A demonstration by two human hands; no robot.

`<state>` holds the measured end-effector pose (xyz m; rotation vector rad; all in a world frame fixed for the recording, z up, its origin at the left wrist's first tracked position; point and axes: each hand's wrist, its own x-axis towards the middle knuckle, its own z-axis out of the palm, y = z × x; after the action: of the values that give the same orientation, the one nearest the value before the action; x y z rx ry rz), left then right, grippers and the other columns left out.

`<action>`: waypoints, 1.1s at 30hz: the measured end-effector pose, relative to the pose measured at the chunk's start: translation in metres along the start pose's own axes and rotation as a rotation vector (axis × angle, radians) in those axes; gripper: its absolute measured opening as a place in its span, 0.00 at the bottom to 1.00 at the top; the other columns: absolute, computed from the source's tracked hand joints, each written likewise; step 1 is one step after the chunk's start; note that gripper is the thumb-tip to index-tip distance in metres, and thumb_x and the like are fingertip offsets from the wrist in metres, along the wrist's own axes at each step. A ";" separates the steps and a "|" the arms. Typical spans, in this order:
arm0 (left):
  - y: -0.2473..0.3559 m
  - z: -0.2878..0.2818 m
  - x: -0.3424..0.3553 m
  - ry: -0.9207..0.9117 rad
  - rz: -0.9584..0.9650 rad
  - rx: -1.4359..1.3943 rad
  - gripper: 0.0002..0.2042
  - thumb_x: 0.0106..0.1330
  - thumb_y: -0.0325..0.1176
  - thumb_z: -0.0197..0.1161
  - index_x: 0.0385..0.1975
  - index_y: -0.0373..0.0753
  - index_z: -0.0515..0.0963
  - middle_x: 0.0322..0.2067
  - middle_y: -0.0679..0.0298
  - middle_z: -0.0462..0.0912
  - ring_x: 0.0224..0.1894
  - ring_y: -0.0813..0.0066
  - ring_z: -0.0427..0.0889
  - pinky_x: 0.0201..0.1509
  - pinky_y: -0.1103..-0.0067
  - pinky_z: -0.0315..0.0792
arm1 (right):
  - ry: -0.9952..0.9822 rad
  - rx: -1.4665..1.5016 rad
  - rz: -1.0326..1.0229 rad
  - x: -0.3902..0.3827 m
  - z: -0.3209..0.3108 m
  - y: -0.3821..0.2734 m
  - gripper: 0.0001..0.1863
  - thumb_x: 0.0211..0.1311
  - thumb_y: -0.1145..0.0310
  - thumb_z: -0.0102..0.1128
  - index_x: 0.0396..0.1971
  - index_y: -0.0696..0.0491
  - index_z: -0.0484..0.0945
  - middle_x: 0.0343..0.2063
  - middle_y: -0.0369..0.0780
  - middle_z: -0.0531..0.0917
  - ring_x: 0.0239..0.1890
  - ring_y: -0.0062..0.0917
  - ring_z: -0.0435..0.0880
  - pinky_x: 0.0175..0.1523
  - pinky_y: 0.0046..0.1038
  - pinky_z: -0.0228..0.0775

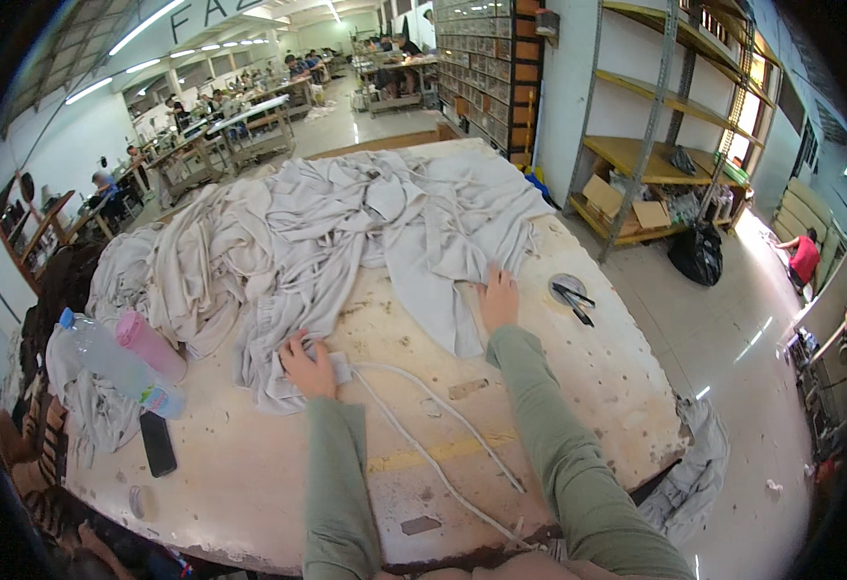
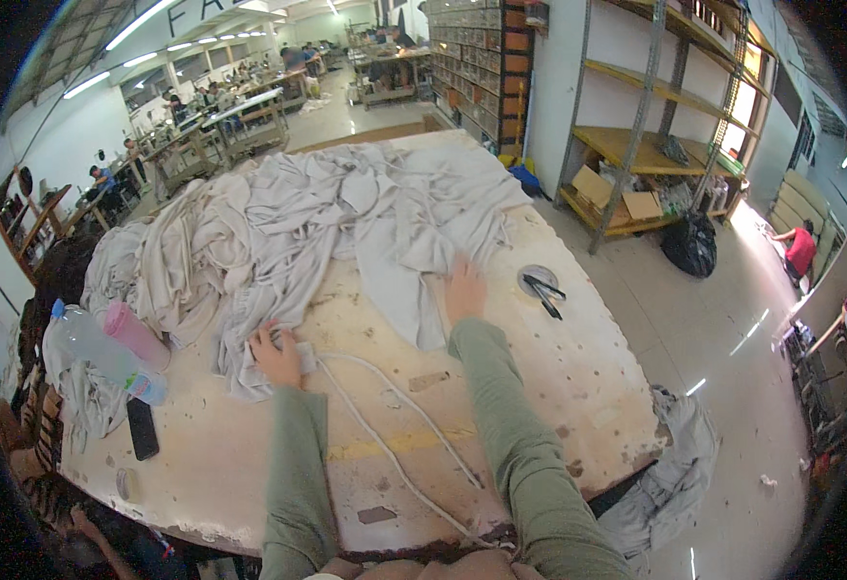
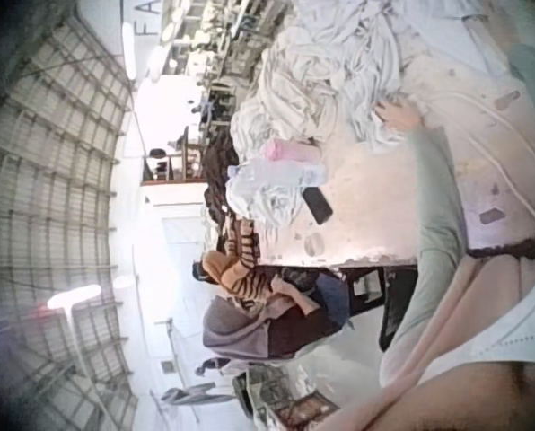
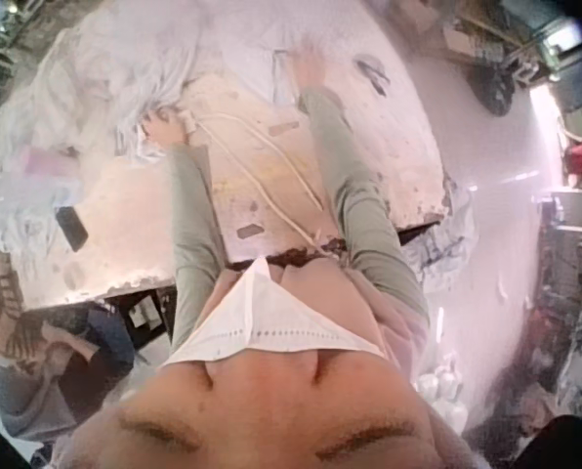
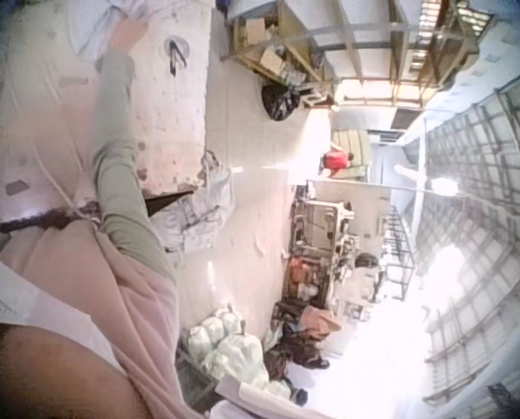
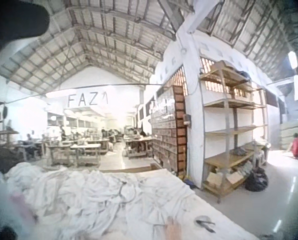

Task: The person marks a spot on a light-colored garment with a black marker, then repeatedly folds and tapes sections of the fabric with clear tape. The garment is handled one at a time on a work table in a textile workshop.

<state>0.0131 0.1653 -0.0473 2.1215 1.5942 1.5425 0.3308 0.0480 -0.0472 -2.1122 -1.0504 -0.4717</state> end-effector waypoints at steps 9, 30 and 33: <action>0.047 -0.014 0.018 -1.011 -0.442 -0.838 0.21 0.64 0.44 0.57 0.53 0.39 0.73 0.46 0.59 0.78 0.50 0.73 0.74 0.53 0.77 0.66 | -0.734 0.964 -0.350 -0.124 -0.049 -0.114 0.18 0.64 0.71 0.45 0.53 0.59 0.70 0.56 0.51 0.68 0.62 0.44 0.63 0.68 0.43 0.48; 0.133 -0.263 -0.015 -1.484 0.408 -0.390 0.19 0.60 0.34 0.65 0.50 0.37 0.75 0.34 0.56 0.83 0.35 0.75 0.81 0.40 0.76 0.73 | -0.719 0.456 -1.092 -0.100 -0.217 -0.148 0.18 0.46 0.65 0.66 0.41 0.47 0.78 0.39 0.39 0.81 0.41 0.36 0.79 0.48 0.40 0.67; 0.123 -0.277 -0.016 -1.519 0.353 -0.260 0.16 0.60 0.34 0.65 0.46 0.37 0.76 0.27 0.57 0.81 0.27 0.72 0.79 0.35 0.75 0.72 | -0.316 0.457 -1.098 -0.076 -0.236 -0.123 0.15 0.41 0.66 0.65 0.34 0.47 0.79 0.30 0.36 0.82 0.35 0.33 0.81 0.44 0.37 0.68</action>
<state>-0.1050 -0.0336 0.1484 2.3149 0.4401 -0.1330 0.1854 -0.1169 0.1207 -1.0785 -2.2324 -0.3320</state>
